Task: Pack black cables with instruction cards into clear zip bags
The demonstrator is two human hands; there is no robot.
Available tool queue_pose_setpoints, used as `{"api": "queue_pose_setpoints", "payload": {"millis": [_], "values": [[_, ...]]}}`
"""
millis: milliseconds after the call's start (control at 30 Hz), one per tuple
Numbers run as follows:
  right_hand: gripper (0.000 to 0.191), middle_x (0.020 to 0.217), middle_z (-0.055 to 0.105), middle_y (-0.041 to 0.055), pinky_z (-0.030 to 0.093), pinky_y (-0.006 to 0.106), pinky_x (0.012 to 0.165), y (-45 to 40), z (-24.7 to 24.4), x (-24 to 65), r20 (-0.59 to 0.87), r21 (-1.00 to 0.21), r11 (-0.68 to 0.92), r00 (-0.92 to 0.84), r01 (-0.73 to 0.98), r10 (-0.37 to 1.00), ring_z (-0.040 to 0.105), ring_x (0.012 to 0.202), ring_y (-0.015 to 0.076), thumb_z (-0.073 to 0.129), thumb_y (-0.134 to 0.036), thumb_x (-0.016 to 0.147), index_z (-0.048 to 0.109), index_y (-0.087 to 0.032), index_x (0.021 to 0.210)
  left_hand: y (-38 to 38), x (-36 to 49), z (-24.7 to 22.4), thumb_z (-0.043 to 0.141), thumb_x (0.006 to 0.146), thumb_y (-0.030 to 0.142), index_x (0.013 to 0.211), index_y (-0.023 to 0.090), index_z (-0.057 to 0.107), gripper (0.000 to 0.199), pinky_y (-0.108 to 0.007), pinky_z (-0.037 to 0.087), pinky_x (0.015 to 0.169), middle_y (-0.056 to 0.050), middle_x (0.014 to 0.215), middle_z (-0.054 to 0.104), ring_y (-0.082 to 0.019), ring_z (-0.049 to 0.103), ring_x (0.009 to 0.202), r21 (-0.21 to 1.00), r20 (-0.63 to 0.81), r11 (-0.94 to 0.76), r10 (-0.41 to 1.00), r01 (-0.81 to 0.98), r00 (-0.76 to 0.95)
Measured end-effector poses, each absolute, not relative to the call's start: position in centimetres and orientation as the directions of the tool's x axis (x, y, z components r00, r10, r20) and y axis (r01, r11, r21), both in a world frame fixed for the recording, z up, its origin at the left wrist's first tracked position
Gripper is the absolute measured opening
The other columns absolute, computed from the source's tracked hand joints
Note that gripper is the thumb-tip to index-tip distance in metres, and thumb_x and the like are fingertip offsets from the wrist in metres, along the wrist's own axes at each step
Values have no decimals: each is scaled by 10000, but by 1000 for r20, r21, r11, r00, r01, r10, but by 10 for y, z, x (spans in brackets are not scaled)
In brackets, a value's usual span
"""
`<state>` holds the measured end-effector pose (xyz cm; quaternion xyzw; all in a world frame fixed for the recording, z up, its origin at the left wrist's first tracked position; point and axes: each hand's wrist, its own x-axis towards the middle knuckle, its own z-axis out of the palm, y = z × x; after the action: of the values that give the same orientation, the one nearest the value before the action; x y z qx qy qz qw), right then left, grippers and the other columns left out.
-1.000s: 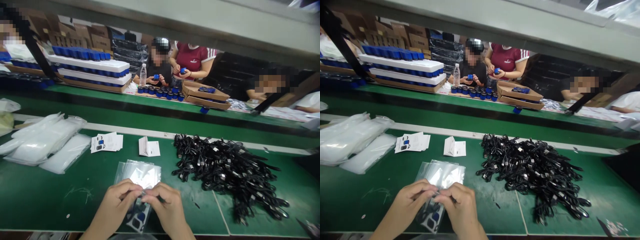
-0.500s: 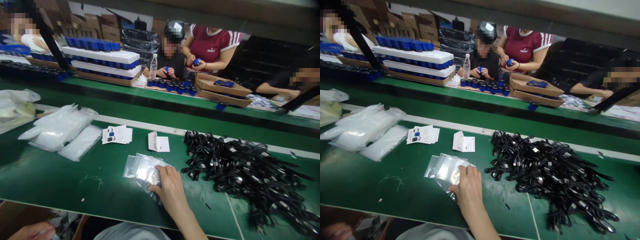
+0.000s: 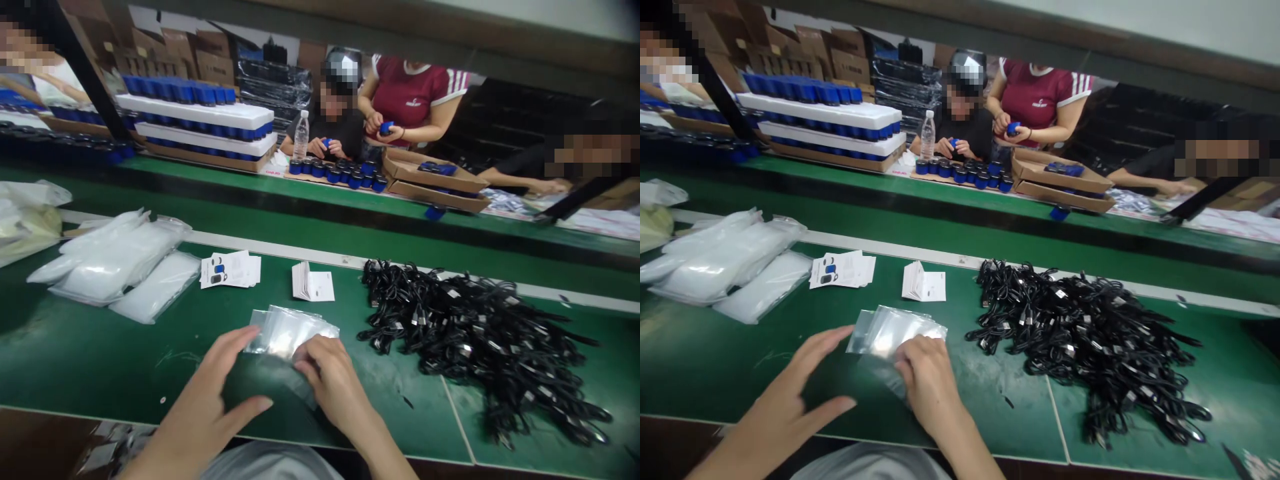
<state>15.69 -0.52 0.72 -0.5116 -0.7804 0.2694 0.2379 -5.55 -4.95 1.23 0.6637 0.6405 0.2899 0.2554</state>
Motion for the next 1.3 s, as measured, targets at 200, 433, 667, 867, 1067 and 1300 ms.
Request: {"api": "queue_pose_setpoints", "payload": {"millis": [200, 433, 667, 867, 1067, 1300], "values": [[162, 772, 651, -6, 439, 242, 701, -16, 17, 171, -51, -915, 47, -231, 401, 972, 589, 733, 149, 605, -127, 785, 616, -192, 933, -4, -12, 17, 553, 791, 388, 820, 206, 629, 200, -259, 552, 676, -2, 767, 697, -167, 680, 703, 903, -214, 170, 974, 395, 69], [225, 697, 665, 27, 461, 247, 687, -20, 4, 175, -147, -981, -106, -263, 164, 953, 609, 692, 148, 488, -219, 858, 654, -151, 722, -3, -28, 8, 558, 779, 437, 890, 171, 591, 290, -310, 564, 672, -35, 782, 693, -182, 678, 684, 904, -181, 202, 979, 376, -91], [141, 544, 571, -16, 372, 189, 493, -17, 5, 163, -175, -943, -131, -121, 304, 977, 483, 497, 92, 575, -200, 761, 627, -134, 647, -24, -14, 6, 537, 805, 407, 937, 218, 642, 252, -293, 527, 745, -48, 931, 672, -189, 652, 788, 606, 310, -182, 951, 774, -19], [195, 555, 587, -22, 388, 182, 491, -14, 1, 155, -274, -962, -266, -248, 67, 929, 506, 501, 86, 662, -322, 723, 640, -138, 663, -26, -2, 8, 493, 840, 354, 855, 258, 698, 227, -169, 518, 603, 22, 787, 722, -125, 669, 640, 753, 17, -127, 985, 645, 175], [222, 587, 629, -4, 450, 213, 575, -12, 1, 156, -282, -952, -305, -320, -25, 905, 576, 559, 105, 665, -359, 720, 667, -139, 689, -26, -5, 12, 506, 824, 396, 867, 251, 712, 256, -183, 518, 594, 15, 766, 735, -151, 675, 660, 798, -120, -2, 980, 603, 162], [127, 588, 609, -12, 392, 186, 514, -13, 2, 158, -185, -973, -132, -292, 190, 938, 519, 521, 89, 563, -181, 758, 661, -130, 696, -23, 0, 20, 417, 853, 403, 704, 217, 657, 337, -187, 453, 514, 20, 610, 665, -137, 613, 558, 723, -172, -13, 965, 691, 198]]}}
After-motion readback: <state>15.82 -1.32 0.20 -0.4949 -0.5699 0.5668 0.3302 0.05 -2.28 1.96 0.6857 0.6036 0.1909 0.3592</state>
